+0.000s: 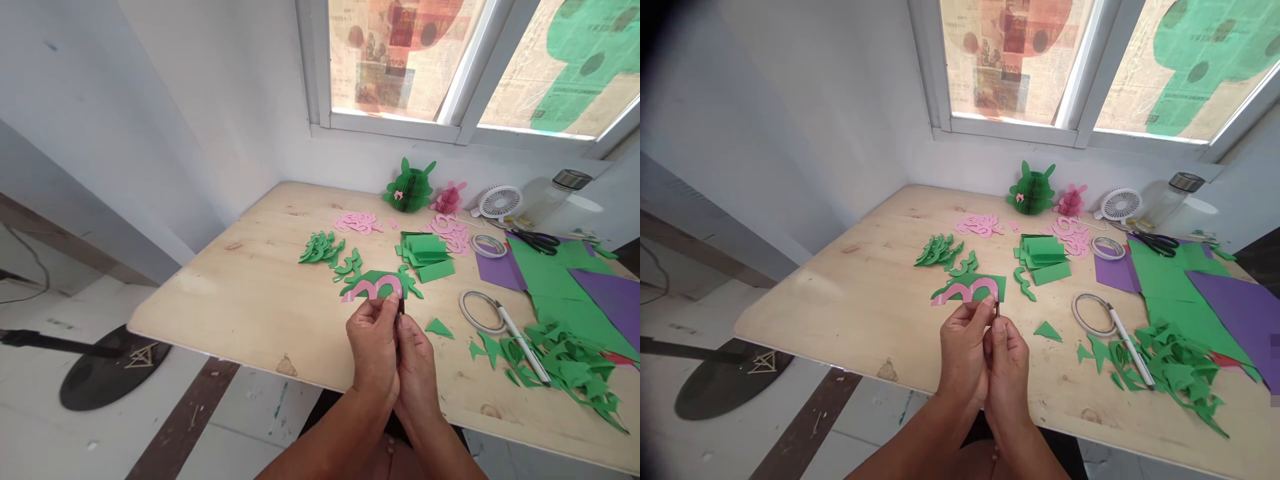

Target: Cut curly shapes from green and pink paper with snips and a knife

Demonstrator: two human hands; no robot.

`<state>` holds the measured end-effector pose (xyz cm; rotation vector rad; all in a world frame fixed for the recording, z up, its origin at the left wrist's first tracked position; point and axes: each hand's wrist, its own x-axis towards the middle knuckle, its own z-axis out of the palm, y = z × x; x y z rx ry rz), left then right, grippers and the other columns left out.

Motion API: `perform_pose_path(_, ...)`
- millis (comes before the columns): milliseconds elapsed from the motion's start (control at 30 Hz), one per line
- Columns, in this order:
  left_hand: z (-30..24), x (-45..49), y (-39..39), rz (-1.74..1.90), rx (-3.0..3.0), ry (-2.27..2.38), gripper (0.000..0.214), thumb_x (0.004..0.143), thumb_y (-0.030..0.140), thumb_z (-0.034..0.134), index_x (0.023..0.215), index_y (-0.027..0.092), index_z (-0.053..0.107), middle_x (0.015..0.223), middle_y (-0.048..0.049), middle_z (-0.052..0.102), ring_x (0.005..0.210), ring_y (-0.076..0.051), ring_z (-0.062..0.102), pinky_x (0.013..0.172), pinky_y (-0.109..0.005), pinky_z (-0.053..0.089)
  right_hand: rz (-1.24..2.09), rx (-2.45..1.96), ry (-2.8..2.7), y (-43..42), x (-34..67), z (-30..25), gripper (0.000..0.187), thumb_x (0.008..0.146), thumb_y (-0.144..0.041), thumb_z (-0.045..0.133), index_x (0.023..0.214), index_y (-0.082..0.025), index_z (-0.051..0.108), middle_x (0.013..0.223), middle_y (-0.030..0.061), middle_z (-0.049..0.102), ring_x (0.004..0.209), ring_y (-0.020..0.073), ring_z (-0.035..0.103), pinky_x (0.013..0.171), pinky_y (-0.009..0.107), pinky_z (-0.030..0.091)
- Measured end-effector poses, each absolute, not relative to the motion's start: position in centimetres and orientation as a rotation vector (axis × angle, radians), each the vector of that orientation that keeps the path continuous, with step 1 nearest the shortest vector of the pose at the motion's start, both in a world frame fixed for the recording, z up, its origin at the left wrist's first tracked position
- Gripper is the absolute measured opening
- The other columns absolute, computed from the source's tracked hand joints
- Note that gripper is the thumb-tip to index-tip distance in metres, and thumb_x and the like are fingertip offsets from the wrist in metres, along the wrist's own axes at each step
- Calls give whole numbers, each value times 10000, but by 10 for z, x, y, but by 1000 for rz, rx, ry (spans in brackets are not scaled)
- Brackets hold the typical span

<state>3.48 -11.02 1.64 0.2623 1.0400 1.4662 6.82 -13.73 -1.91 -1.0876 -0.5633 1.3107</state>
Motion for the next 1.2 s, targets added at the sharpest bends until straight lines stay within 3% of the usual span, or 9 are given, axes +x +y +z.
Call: perform_pose_path(1200, 17, 36, -112, 1434, 280, 1004, 312, 617, 342, 793, 580, 148, 551, 487, 57, 504, 481, -60, 441, 514, -185, 396, 1306, -989, -487, -139, 69, -20, 434, 790, -476, 673, 583, -201, 408, 527, -78, 314, 500, 87, 253, 452, 217, 252)
